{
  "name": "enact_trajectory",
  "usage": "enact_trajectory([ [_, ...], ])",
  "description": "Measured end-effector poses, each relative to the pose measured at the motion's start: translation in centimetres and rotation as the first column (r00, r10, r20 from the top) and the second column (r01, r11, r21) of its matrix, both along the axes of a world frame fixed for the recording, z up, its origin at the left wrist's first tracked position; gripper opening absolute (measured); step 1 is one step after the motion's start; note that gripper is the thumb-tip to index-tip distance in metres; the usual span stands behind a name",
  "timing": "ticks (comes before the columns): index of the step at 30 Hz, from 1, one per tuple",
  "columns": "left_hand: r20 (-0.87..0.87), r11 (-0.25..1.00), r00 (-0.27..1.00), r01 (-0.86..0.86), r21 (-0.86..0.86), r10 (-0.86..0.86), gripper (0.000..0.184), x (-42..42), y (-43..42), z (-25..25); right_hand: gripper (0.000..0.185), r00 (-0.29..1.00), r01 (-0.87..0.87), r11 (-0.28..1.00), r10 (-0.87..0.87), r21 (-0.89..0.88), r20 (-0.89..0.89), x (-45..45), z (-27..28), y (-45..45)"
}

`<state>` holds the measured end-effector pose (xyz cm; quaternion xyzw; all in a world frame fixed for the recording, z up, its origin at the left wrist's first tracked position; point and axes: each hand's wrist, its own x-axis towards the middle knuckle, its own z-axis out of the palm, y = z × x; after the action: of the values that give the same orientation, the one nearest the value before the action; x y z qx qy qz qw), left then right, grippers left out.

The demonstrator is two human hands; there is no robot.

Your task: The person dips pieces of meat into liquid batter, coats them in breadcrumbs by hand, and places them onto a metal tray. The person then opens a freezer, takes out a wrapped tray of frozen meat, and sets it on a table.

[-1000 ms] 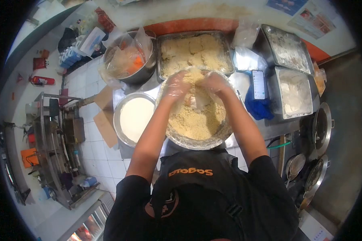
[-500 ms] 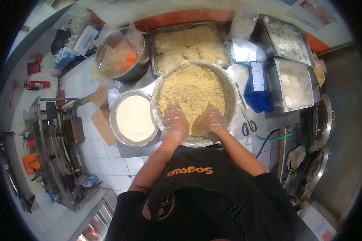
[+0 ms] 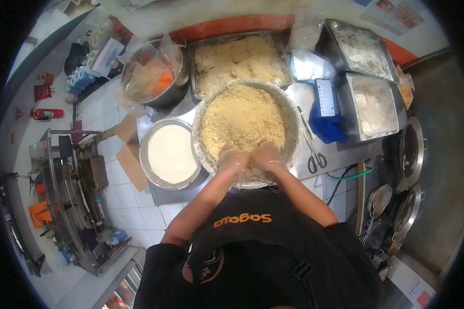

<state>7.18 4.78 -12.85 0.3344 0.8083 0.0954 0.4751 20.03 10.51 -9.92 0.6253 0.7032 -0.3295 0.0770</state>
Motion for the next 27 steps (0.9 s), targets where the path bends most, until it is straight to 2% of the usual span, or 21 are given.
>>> enact_trajectory([
  [1, -0.079, 0.701, 0.697, 0.706, -0.096, -0.713, 0.032, -0.4, 1.2, 1.7, 0.013, 0.996, -0.091, 0.996, 0.091, 0.020, 0.008, -0.1, -5.2, -0.9],
  [2, 0.150, 0.947, 0.937, 0.322, -0.012, -0.317, 0.030, -0.3, 0.9, 1.1, 0.013, 0.991, -0.038, 0.997, 0.029, -0.067, -0.131, 0.2, -6.4, -1.1],
  [3, 0.383, 0.990, 0.913, -0.139, -0.039, 0.143, 0.029, -0.2, 0.4, -0.2, 0.012, 0.965, 0.009, 0.986, -0.052, -0.165, -0.256, 0.2, -6.2, -1.2],
  [4, 0.557, 0.818, 0.631, -0.550, -0.168, 0.539, 0.029, -0.3, 0.0, -1.4, 0.015, 0.831, 0.133, 0.906, -0.322, -0.401, -0.453, 1.4, -5.8, -0.9],
  [5, 0.495, 0.914, 0.803, -0.404, 0.043, 0.332, 0.033, -0.9, -0.6, -2.5, 0.018, 0.603, 0.170, 0.754, -0.589, -0.635, -0.538, 2.2, -4.0, -0.4],
  [6, 0.376, 0.950, 0.920, -0.210, 0.231, 0.112, 0.038, -2.1, -1.5, -3.6, 0.024, 0.491, 0.176, 0.732, -0.645, -0.659, -0.585, 2.6, -2.0, 0.2],
  [8, 0.423, 0.893, 0.905, -0.223, 0.390, 0.041, 0.049, -2.5, -1.9, -1.3, 0.037, 0.240, 0.180, 0.680, -0.732, -0.711, -0.638, 3.2, 1.1, 1.1],
  [9, 0.614, 0.823, 0.772, -0.450, 0.346, 0.164, 0.057, -2.2, -1.1, 4.3, 0.043, 0.290, 0.215, 0.716, -0.696, -0.664, -0.657, 3.6, 1.4, 1.1],
  [10, 0.773, 0.718, 0.583, -0.648, 0.254, 0.252, 0.064, -1.9, -0.5, 7.4, 0.049, 0.340, 0.245, 0.753, -0.656, -0.610, -0.674, 4.0, 1.6, 1.1],
  [11, 0.414, 0.783, 0.907, -0.313, 0.537, 0.079, 0.064, -1.6, -0.4, 7.2, 0.054, 0.537, 0.258, 0.886, -0.462, -0.384, -0.706, 3.7, 1.6, 0.8],
  [12, -0.058, 0.766, 0.993, 0.118, 0.632, -0.105, 0.064, -1.3, -0.5, 6.9, 0.060, 0.718, 0.244, 0.960, -0.273, -0.134, -0.640, 3.4, 1.6, 0.5],
  [13, -0.519, 0.673, 0.818, 0.531, 0.514, -0.249, 0.065, -1.2, -0.4, 6.6, 0.065, 0.927, 0.049, 0.960, 0.058, 0.274, -0.370, 1.9, 1.3, -0.3],
  [14, -0.594, 0.616, 0.733, 0.645, 0.452, -0.331, 0.064, -1.5, 0.2, 6.1, 0.070, 0.958, -0.259, 0.790, 0.281, 0.555, 0.047, 0.6, 1.0, -0.8],
  [15, -0.657, 0.548, 0.634, 0.745, 0.379, -0.408, 0.063, -1.8, 0.9, 5.5, 0.080, 0.905, -0.400, 0.882, 0.422, 0.250, -0.042, -0.1, 0.6, -0.9],
  [17, -0.740, 0.501, 0.489, 0.832, 0.238, -0.462, 0.062, -2.3, 1.4, 4.9, 0.083, 0.939, -0.339, 0.911, 0.343, 0.236, 0.026, -0.3, -1.4, -0.6],
  [18, -0.777, 0.531, 0.450, 0.828, 0.179, -0.440, 0.061, -2.7, 2.0, 4.9, 0.085, 0.952, -0.307, 0.920, 0.302, 0.242, 0.060, -0.5, -1.9, 0.4],
  [19, -0.811, 0.562, 0.408, 0.819, 0.121, -0.420, 0.060, -3.3, 2.7, 4.9, 0.085, 0.947, -0.313, 0.895, 0.320, 0.319, 0.032, -0.6, -2.4, 1.2],
  [21, -0.801, 0.420, 0.361, 0.894, 0.153, -0.477, 0.060, -4.5, 3.4, 5.6, 0.086, 0.934, -0.311, 0.838, 0.357, 0.449, -0.020, -0.4, -2.8, 1.9],
  [22, -0.794, 0.345, 0.336, 0.923, 0.171, -0.506, 0.059, -4.8, 3.7, 5.6, 0.087, 0.925, -0.312, 0.845, 0.375, 0.435, -0.065, -0.7, -3.2, 1.9],
  [24, -0.770, 0.338, 0.334, 0.927, 0.164, -0.544, 0.060, -5.2, 4.9, 4.7, 0.088, 0.900, -0.315, 0.853, 0.408, 0.416, -0.154, -2.6, -3.0, 2.2],
  [27, -0.740, 0.292, 0.357, 0.930, 0.223, -0.570, 0.059, -5.7, 5.8, 4.0, 0.091, 0.899, -0.404, 0.859, 0.436, 0.316, -0.036, -3.3, -0.9, 2.1],
])
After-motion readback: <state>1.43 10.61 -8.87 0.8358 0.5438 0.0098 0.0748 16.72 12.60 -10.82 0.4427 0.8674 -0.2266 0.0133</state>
